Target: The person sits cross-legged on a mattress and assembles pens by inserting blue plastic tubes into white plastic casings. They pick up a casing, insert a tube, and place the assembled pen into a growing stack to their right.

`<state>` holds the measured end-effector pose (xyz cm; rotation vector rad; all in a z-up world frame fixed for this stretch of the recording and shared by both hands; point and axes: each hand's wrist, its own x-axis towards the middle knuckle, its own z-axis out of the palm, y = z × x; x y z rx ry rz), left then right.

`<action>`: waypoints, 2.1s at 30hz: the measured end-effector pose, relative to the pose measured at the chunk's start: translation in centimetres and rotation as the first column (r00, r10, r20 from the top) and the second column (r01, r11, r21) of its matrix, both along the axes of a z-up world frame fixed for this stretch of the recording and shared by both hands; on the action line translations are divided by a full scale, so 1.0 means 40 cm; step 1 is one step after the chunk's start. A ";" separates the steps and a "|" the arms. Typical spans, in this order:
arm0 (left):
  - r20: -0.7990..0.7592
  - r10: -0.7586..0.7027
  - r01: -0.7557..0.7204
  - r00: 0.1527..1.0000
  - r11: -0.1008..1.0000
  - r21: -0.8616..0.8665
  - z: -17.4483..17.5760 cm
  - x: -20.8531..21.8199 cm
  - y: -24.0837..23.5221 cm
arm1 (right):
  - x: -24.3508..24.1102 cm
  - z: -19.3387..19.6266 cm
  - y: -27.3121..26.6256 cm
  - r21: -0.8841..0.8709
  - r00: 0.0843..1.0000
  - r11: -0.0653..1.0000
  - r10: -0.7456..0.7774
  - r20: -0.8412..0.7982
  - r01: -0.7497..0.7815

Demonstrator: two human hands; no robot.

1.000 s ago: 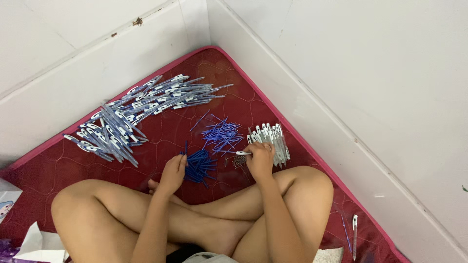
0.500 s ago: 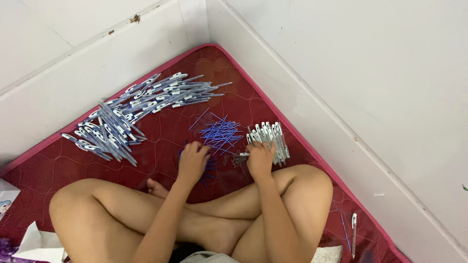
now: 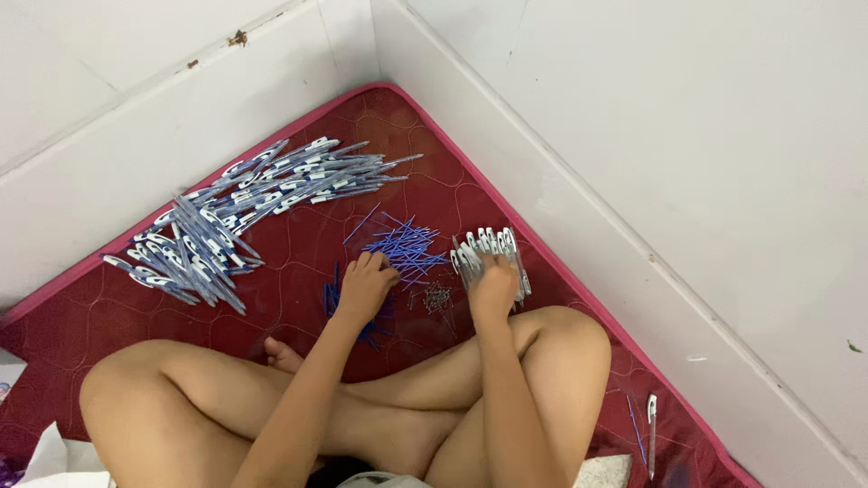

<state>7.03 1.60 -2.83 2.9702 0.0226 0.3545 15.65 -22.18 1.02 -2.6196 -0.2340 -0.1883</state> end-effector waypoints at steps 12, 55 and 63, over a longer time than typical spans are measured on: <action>-0.020 0.276 -0.276 0.961 0.960 -0.050 0.054 0.107 0.148 | 0.016 0.020 0.011 -0.123 0.975 0.978 -0.186 -0.118 0.171; -0.004 -0.037 0.026 0.999 0.749 -0.662 0.087 -0.189 -0.005 | -0.162 0.013 0.135 0.105 0.707 0.712 0.702 -0.083 -0.694; -0.132 0.188 -0.200 0.973 0.409 -0.890 0.005 -0.158 0.033 | -0.125 0.071 0.142 0.255 0.805 0.778 0.594 -0.002 -0.574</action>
